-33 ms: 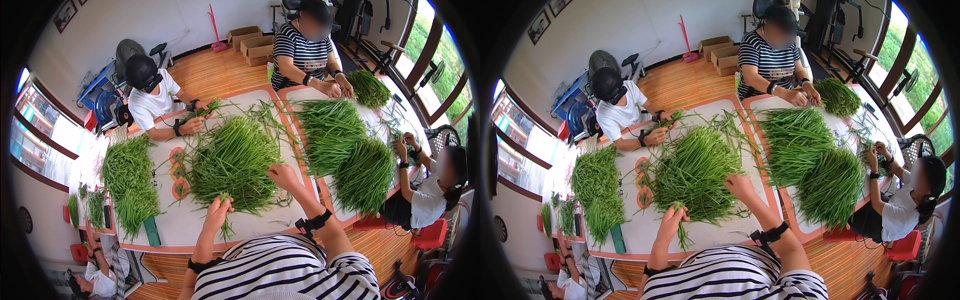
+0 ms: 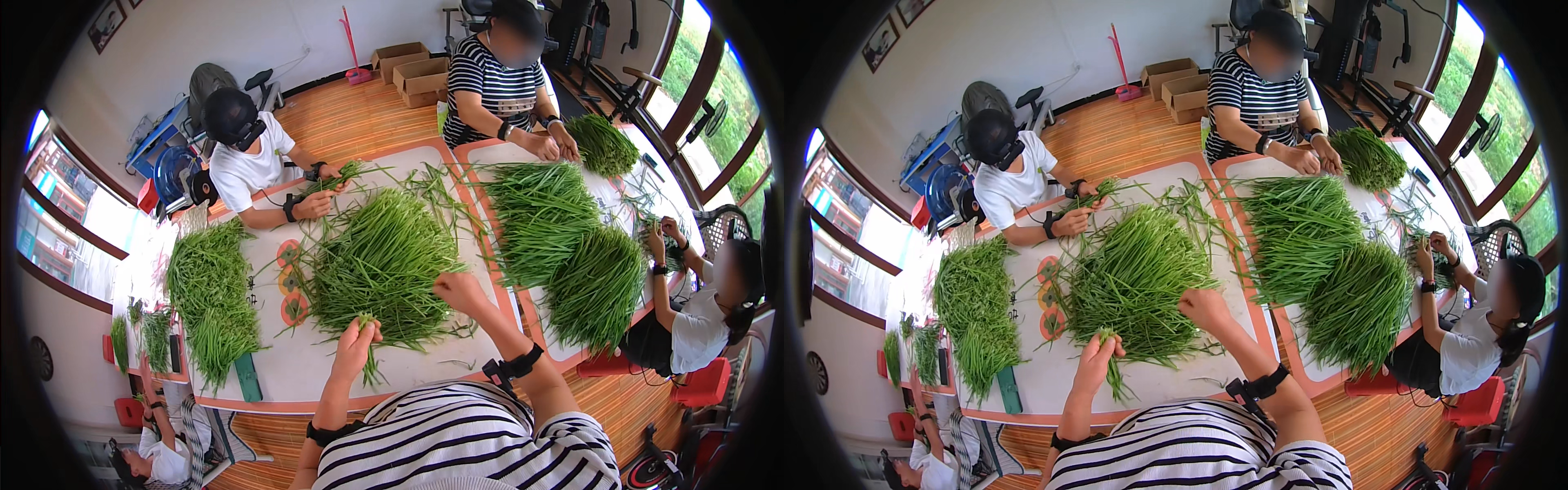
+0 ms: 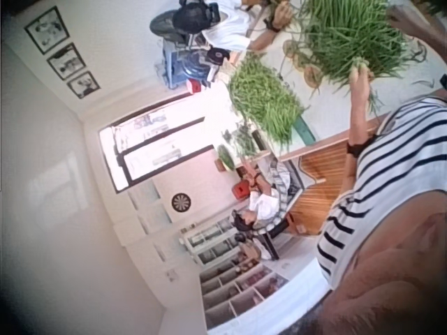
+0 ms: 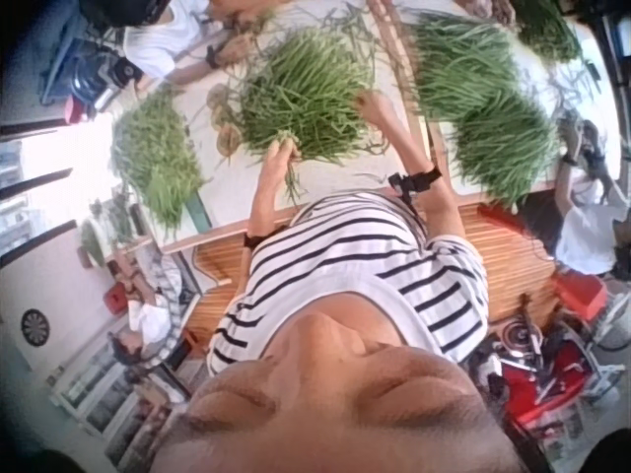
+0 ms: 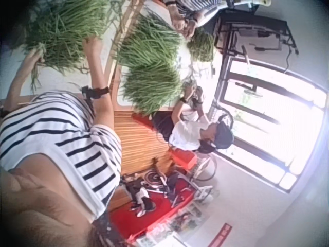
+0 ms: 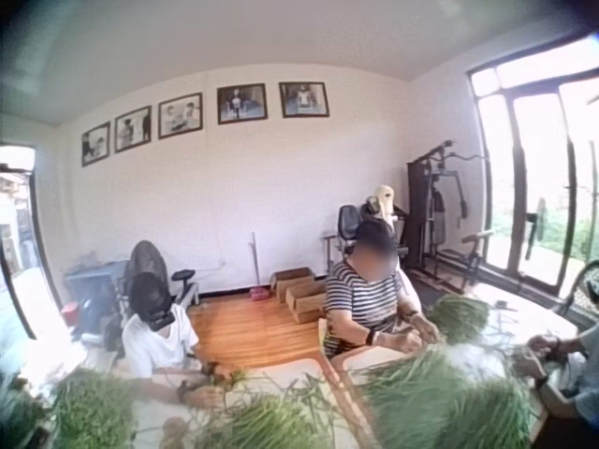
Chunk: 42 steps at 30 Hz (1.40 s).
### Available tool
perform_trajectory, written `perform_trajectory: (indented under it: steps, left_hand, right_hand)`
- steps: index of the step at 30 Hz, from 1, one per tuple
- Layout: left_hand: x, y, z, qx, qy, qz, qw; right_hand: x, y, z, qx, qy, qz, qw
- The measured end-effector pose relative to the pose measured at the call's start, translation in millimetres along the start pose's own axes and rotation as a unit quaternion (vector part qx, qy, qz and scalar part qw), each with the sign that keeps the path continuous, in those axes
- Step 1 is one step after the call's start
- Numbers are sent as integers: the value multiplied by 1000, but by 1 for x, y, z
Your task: The person sorts through a large pile of green chives by hand, picking out individual strands and discarding yellowed or wilted pieces.
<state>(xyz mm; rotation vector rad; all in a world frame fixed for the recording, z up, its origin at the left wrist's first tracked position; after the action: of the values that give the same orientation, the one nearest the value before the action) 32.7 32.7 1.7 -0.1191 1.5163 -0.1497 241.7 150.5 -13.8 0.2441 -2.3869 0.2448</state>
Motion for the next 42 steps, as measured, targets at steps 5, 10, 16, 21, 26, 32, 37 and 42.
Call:
perform_trajectory:
  steps: [5,10,16,21,26,32,37,42]
  left_hand:
    - [-35,10,28,46,170,119,977]
    - [9,13,27,61,81,-5,995]
    - [9,10,22,47,121,-45,990]
    - [4,7,30,82,102,-56,990]
    - [21,-3,42,180,35,-136,974]
    - [25,0,31,135,42,-109,984]
    - [24,-1,26,116,19,-88,989]
    - [23,3,14,107,80,-50,990]
  right_hand:
    - [68,-51,45,195,-36,-125,972]
    - [93,-58,28,167,1,-115,979]
    - [83,-54,25,203,106,-124,966]
    - [77,-50,22,221,174,-67,957]
    - [72,-39,26,215,221,-63,949]
    - [-14,23,13,-104,0,20,994]
    - [-22,23,28,-130,-85,-11,988]
    - [-16,26,26,-70,-65,-38,995]
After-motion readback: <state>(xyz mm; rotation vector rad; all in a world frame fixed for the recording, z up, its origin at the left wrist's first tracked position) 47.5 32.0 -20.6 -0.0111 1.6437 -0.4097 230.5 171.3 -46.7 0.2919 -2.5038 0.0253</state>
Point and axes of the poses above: each hand's wrist, its own y-axis towards the middle knuckle, its own z-axis out of the palm, x = y × z, the point moved 8 cm from there along y, towards the middle knuckle, and after that the axes turned 9 degrees about z, right-handed, at the moved point
